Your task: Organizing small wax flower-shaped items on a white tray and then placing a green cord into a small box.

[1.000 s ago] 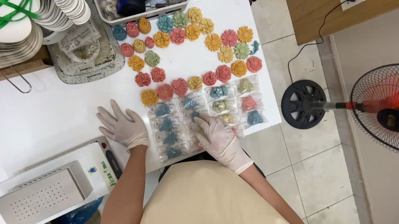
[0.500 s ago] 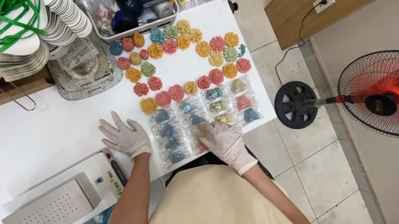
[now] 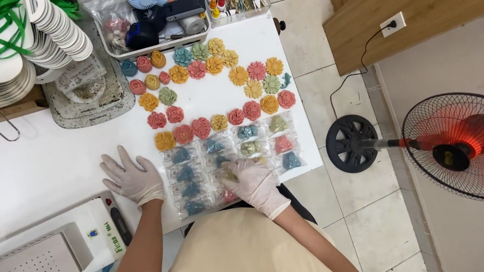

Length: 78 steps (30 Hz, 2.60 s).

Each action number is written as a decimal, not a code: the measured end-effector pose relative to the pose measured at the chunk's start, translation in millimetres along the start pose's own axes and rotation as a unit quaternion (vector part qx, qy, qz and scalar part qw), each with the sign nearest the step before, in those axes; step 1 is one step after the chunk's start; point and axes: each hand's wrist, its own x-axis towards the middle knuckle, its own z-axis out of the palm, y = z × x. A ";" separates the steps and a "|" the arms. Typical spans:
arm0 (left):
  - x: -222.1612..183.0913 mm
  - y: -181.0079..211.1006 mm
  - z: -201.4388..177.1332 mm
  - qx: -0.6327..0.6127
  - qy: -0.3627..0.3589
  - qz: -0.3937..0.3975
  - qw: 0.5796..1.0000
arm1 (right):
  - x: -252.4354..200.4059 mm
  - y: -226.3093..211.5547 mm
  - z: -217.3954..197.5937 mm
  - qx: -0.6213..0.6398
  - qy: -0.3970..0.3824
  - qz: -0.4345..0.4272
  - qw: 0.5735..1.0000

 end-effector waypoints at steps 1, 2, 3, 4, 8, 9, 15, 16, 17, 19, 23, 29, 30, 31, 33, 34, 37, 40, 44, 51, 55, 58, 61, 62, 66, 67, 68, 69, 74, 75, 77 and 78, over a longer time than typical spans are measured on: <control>1.4 1.8 -1.3 0.003 0.000 -0.002 1.000 | 8.0 3.9 -6.0 0.002 -0.003 -0.002 1.000; 1.6 3.7 -2.5 0.005 -0.001 -0.001 1.000 | 15.0 8.1 -12.1 0.010 0.016 0.017 1.000; 1.9 5.8 -3.2 0.006 -0.002 0.000 1.000 | 22.4 12.7 -17.8 0.017 0.035 0.037 0.999; 1.5 6.7 -2.7 0.011 -0.006 -0.002 1.000 | 34.6 16.1 -29.3 0.021 0.030 0.038 0.999; 1.4 11.0 -6.5 0.012 -0.017 -0.001 1.000 | 96.0 43.6 -58.4 0.014 0.016 0.174 0.985; 2.0 12.8 -8.6 0.007 -0.020 0.001 1.000 | 114.7 53.9 -61.9 -0.003 0.008 0.224 0.975; 8.3 31.8 -24.0 -0.010 -0.043 -0.009 0.999 | 202.1 123.8 -20.1 -0.109 0.148 0.142 0.973; 9.0 33.8 -24.8 -0.006 -0.045 -0.012 0.999 | 207.7 126.9 -18.2 -0.107 0.142 0.142 0.974; 9.6 35.0 -26.0 -0.012 -0.048 -0.013 0.999 | 212.9 129.3 -16.0 -0.111 0.128 0.136 0.976; 10.8 35.3 -23.9 -0.014 -0.052 -0.020 0.998 | 220.0 134.5 -11.7 -0.115 0.108 0.127 0.979; 9.2 27.9 -19.1 -0.011 -0.049 -0.024 0.998 | 218.6 139.0 -7.7 -0.124 0.131 0.095 0.979; 15.5 26.9 -13.8 -0.015 -0.048 -0.021 0.999 | 212.6 131.4 -48.0 -0.091 0.134 0.042 0.986; 13.2 26.2 -14.9 -0.018 -0.049 -0.023 0.998 | 208.7 131.9 -56.0 -0.062 0.148 0.015 0.987; 11.0 25.8 -15.2 -0.016 -0.052 -0.025 0.998 | 219.8 138.3 -65.2 -0.062 0.145 0.015 0.987; 9.3 24.1 -16.1 -0.018 -0.054 -0.023 0.998 | 244.4 149.9 -82.2 0.004 0.081 0.079 0.994; 10.6 24.8 -16.5 -0.017 -0.053 -0.023 0.998 | 257.9 161.2 -82.5 0.004 0.081 0.078 0.994; 14.6 28.0 -16.1 -0.010 -0.056 -0.024 0.998 | 291.7 188.1 -83.4 -0.022 0.067 0.064 0.996; 12.3 28.3 -17.5 -0.010 -0.060 -0.028 0.998 | 303.9 196.9 -76.2 -0.059 0.040 0.028 0.997; 13.3 28.4 -17.3 -0.014 -0.060 -0.030 0.998 | 314.1 197.6 -66.7 -0.073 0.033 -0.017 0.997; 13.8 30.7 -19.5 -0.017 -0.064 -0.026 0.997 | 324.3 200.3 -57.5 -0.009 0.036 -0.034 0.999; 13.6 29.6 -19.1 -0.011 -0.067 -0.030 0.997 | 325.8 197.8 -57.7 0.016 0.029 -0.030 0.999; 12.7 28.0 -17.7 -0.012 -0.065 -0.025 0.998 | 325.2 199.1 -53.8 0.039 0.032 -0.024 0.998; 13.6 29.5 -18.4 -0.015 -0.062 -0.022 0.998 | 326.6 203.1 -48.2 0.060 0.044 -0.032 0.997; 13.9 30.3 -18.6 -0.015 -0.062 -0.026 0.998 | 327.5 204.2 -48.0 0.059 0.047 -0.042 0.996; 13.4 30.2 -19.1 -0.013 -0.064 -0.030 0.997 | 311.9 205.3 -64.2 0.053 0.078 -0.070 0.993; 13.1 30.8 -19.6 -0.014 -0.065 -0.029 0.997 | 300.9 204.2 -73.1 0.053 0.077 -0.069 0.993; 13.9 32.0 -19.6 -0.014 -0.066 -0.030 0.997 | 291.3 203.1 -82.8 0.036 0.084 -0.045 0.995; 14.7 33.1 -19.8 -0.013 -0.067 -0.030 0.997 | 281.7 201.7 -92.6 0.019 0.090 -0.020 0.996; 11.4 29.6 -16.8 -0.017 -0.065 -0.030 0.997 | 232.3 183.4 -88.2 -0.118 0.044 0.074 0.989; 10.8 29.6 -16.4 -0.018 -0.063 -0.030 0.997 | 224.6 181.4 -83.7 -0.153 0.048 0.077 0.984; 13.2 30.8 -18.3 -0.016 -0.063 -0.028 0.997 | 226.7 182.7 -69.0 -0.162 0.069 0.069 0.982; 13.1 31.1 -19.0 -0.015 -0.066 -0.029 0.997 | 226.3 183.7 -61.1 -0.172 0.088 0.062 0.979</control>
